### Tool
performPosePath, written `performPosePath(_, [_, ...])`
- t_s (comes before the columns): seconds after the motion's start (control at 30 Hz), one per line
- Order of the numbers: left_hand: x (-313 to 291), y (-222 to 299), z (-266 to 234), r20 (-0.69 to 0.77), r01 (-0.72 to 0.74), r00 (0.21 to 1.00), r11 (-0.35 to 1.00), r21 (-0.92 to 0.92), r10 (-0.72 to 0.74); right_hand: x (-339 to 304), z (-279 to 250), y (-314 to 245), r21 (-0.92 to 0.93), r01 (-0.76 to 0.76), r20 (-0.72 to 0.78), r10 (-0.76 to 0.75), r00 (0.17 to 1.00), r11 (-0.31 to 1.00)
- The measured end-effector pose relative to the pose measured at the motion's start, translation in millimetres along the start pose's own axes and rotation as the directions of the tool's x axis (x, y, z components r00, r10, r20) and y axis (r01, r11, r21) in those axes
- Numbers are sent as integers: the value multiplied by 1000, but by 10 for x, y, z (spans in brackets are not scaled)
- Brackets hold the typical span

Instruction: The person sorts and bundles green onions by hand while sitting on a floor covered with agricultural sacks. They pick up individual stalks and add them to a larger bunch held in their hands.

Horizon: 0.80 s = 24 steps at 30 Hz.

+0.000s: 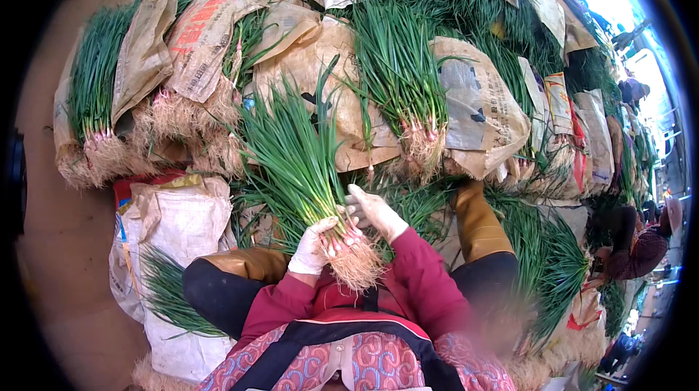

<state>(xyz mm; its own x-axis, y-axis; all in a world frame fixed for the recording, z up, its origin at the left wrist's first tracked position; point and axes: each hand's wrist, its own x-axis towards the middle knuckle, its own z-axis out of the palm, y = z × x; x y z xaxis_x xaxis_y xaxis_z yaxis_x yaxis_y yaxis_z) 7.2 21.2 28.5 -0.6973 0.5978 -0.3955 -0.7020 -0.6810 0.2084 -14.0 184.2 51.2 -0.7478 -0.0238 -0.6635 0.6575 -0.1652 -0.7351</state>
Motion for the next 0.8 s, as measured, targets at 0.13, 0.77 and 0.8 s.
performPosePath(0.13, [-31,31,-63,79,5,997,1000,-17,-4,139,131,80,495,-115,365,-86,927,861])
performPosePath(0.77, [-44,-52,-182,83,33,996,998,60,-38,-22,7,276,-793,495,164,-657,736,356])
performPosePath(0.8, [-18,-65,-249,79,33,996,997,75,-39,59,65,332,-829,474,106,-748,656,298])
